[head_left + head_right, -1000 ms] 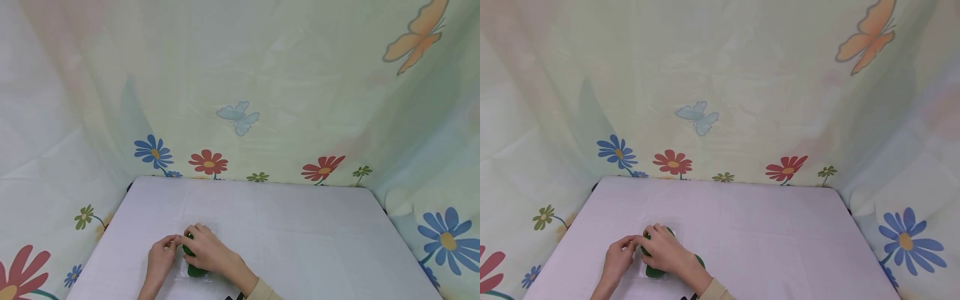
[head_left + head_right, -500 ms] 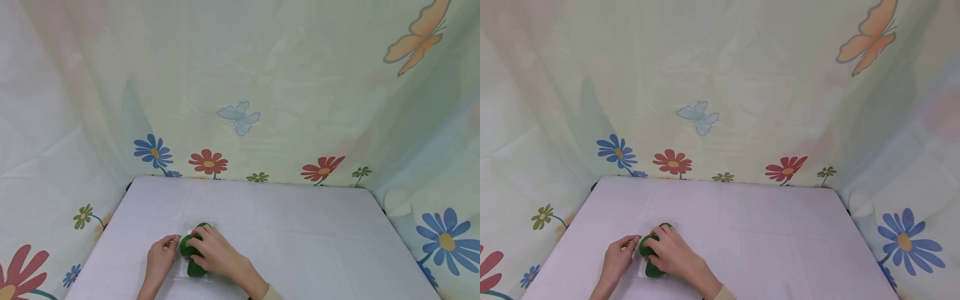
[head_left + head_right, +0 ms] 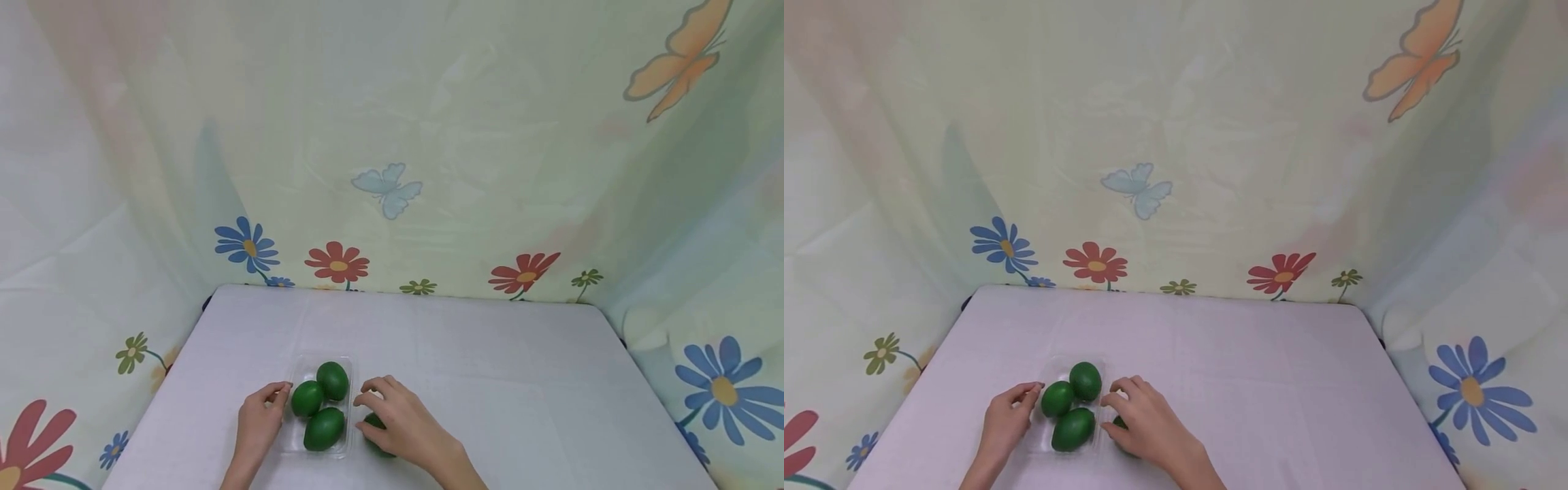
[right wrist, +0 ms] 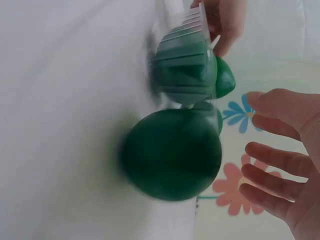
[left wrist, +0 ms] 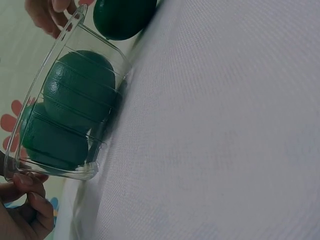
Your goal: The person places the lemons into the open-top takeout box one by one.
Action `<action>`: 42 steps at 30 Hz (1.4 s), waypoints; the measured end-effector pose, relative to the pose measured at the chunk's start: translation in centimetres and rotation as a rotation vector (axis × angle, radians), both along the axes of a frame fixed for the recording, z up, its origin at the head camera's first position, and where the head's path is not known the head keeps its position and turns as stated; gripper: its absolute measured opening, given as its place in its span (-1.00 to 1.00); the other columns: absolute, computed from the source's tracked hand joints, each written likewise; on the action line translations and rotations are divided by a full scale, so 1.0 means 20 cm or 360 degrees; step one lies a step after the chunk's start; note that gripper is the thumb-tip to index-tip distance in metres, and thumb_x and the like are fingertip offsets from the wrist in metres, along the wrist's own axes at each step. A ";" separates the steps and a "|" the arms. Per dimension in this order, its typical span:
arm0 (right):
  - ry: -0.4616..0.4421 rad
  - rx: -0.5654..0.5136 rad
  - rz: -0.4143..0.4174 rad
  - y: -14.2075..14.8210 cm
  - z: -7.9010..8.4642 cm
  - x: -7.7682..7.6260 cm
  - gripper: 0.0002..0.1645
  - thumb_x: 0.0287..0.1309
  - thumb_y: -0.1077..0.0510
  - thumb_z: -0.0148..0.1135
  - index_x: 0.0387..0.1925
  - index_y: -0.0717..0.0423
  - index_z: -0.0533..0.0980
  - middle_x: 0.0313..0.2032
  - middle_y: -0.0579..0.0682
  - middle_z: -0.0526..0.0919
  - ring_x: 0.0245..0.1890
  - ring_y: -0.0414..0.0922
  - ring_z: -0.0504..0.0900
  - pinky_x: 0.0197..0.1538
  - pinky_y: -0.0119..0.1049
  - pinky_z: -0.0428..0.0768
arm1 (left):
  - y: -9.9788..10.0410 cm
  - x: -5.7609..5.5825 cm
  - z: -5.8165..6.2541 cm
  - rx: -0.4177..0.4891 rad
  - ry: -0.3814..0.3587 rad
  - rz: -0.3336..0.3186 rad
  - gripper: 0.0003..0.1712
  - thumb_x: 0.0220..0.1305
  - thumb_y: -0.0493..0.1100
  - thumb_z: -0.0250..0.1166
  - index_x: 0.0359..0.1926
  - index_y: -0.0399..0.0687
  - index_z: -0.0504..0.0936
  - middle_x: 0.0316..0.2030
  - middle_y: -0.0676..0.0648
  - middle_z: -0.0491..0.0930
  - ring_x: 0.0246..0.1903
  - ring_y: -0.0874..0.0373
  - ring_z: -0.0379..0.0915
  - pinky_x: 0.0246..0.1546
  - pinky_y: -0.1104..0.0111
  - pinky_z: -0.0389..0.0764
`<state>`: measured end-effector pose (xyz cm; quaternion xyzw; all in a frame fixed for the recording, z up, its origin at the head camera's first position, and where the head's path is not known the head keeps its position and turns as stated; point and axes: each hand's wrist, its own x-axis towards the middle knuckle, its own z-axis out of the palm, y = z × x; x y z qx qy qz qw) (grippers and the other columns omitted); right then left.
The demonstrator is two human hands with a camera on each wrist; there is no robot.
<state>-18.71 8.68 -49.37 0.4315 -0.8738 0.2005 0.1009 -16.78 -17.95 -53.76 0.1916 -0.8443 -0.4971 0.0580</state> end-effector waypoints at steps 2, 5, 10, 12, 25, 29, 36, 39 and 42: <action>-0.0048 0.0021 -0.0029 0.03 -0.02 0.01 -0.64 0.19 -0.01 0.51 -0.01 -0.07 0.65 0.04 -0.10 0.62 0.02 -0.15 0.59 -0.01 -0.29 0.66 | 0.00 0.00 0.00 0.0000 -0.0003 -0.0004 -0.65 0.47 -0.18 0.21 0.10 -0.34 0.69 -0.32 -0.16 0.63 -0.58 0.17 0.43 -0.63 0.41 0.42; -0.0128 0.0073 -0.0068 0.07 -0.05 0.03 -0.56 0.17 -0.05 0.52 0.04 -0.07 0.63 0.08 -0.06 0.61 0.04 -0.12 0.60 0.02 -0.24 0.66 | 0.00 0.00 0.00 -0.0001 -0.0012 -0.0004 -0.64 0.47 -0.18 0.21 0.10 -0.34 0.69 -0.30 -0.17 0.63 -0.57 0.16 0.44 -0.62 0.41 0.43; -0.0178 0.0161 -0.0090 0.09 -0.12 0.04 -0.30 0.11 -0.22 0.52 0.22 -0.08 0.52 0.20 0.04 0.57 0.13 -0.04 0.59 0.12 -0.12 0.66 | 0.00 0.01 0.00 -0.0010 -0.0033 0.0001 -0.63 0.48 -0.18 0.20 0.12 -0.35 0.67 -0.30 -0.17 0.64 -0.56 0.16 0.45 -0.61 0.42 0.44; -0.0176 0.0191 -0.0099 0.09 -0.15 0.04 -0.20 0.09 -0.29 0.50 0.28 -0.09 0.47 0.25 0.07 0.54 0.19 -0.01 0.56 0.17 -0.05 0.63 | 0.00 0.01 0.00 -0.0010 -0.0028 -0.0002 -0.64 0.48 -0.18 0.20 0.11 -0.35 0.68 -0.31 -0.16 0.64 -0.56 0.16 0.45 -0.62 0.42 0.44; -0.0150 0.0049 -0.0023 0.05 -0.31 0.06 -0.41 0.17 0.07 0.50 0.22 -0.05 0.50 0.15 -0.05 0.56 0.10 -0.12 0.56 0.13 -0.19 0.64 | 0.00 0.01 0.01 -0.0002 -0.0016 0.0000 -0.65 0.48 -0.18 0.19 0.09 -0.33 0.70 -0.31 -0.17 0.66 -0.58 0.15 0.45 -0.61 0.43 0.45; -0.0081 -0.0093 0.0082 0.05 -0.34 0.07 -0.50 0.15 0.20 0.48 0.13 -0.02 0.55 0.07 -0.08 0.55 -0.04 -0.22 0.56 0.01 -0.41 0.64 | 0.01 0.01 0.01 -0.0008 -0.0002 0.0000 -0.65 0.48 -0.19 0.19 0.09 -0.33 0.70 -0.31 -0.18 0.65 -0.59 0.15 0.44 -0.61 0.43 0.44; -0.0186 -0.0092 0.0083 0.07 -0.25 0.12 -0.53 0.21 0.14 0.45 0.14 -0.07 0.55 0.02 -0.13 0.53 -0.09 -0.30 0.54 -0.07 -0.56 0.59 | 0.01 0.02 0.02 -0.0006 -0.0011 -0.0015 -0.65 0.48 -0.19 0.18 0.10 -0.35 0.69 -0.31 -0.17 0.65 -0.59 0.16 0.44 -0.61 0.43 0.44; -0.0198 -0.0132 0.0104 0.07 -0.18 0.12 -0.54 0.23 0.11 0.45 0.14 -0.06 0.55 0.02 -0.12 0.54 -0.10 -0.30 0.56 -0.08 -0.56 0.59 | 0.00 0.01 0.02 -0.0013 0.0001 -0.0024 -0.66 0.48 -0.20 0.18 0.10 -0.34 0.69 -0.32 -0.18 0.64 -0.59 0.15 0.44 -0.62 0.43 0.43; -0.0141 -0.0196 0.0112 0.05 -0.10 0.09 -0.54 0.21 0.11 0.47 0.13 -0.03 0.56 0.02 -0.09 0.56 -0.10 -0.26 0.59 -0.07 -0.54 0.61 | 0.00 0.01 0.02 -0.0022 0.0020 -0.0026 -0.66 0.48 -0.21 0.19 0.09 -0.34 0.69 -0.32 -0.18 0.64 -0.60 0.15 0.43 -0.62 0.43 0.43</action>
